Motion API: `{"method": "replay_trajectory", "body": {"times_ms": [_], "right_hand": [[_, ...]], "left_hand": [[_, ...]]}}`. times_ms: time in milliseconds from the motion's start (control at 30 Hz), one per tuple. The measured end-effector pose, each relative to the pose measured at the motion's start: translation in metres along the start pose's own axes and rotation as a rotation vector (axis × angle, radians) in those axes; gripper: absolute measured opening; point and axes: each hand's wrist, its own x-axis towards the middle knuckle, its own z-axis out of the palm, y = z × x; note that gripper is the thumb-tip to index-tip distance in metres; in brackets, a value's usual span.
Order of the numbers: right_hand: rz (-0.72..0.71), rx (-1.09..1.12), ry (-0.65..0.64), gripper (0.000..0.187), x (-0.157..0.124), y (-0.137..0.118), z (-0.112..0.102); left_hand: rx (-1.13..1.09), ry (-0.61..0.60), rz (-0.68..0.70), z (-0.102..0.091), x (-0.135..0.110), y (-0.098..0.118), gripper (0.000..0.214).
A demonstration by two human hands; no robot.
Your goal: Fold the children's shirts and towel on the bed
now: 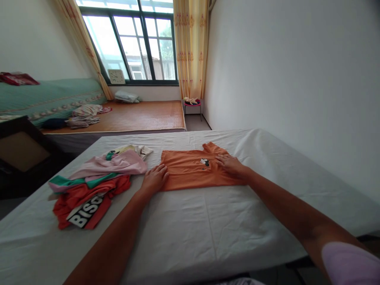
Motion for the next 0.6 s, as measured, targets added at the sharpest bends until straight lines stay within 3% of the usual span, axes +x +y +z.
{"method": "replay_trajectory", "body": {"times_ms": [133, 233, 400, 600], "right_hand": [[0.115, 0.068, 0.041, 0.037, 0.039, 0.032, -0.023], [0.161, 0.098, 0.108, 0.039, 0.069, 0.041, -0.03], [0.247, 0.143, 0.161, 0.048, 0.108, 0.035, -0.019], [0.308, 0.256, 0.182, 0.038, 0.133, 0.029, -0.011]], "left_hand": [[0.08, -0.066, 0.041, -0.017, 0.033, -0.009, 0.036], [0.063, -0.066, 0.027, -0.021, 0.074, -0.021, 0.031], [0.022, -0.09, 0.03, -0.001, 0.135, -0.047, 0.047], [0.016, -0.1, 0.008, 0.022, 0.156, -0.056, 0.042]]}}
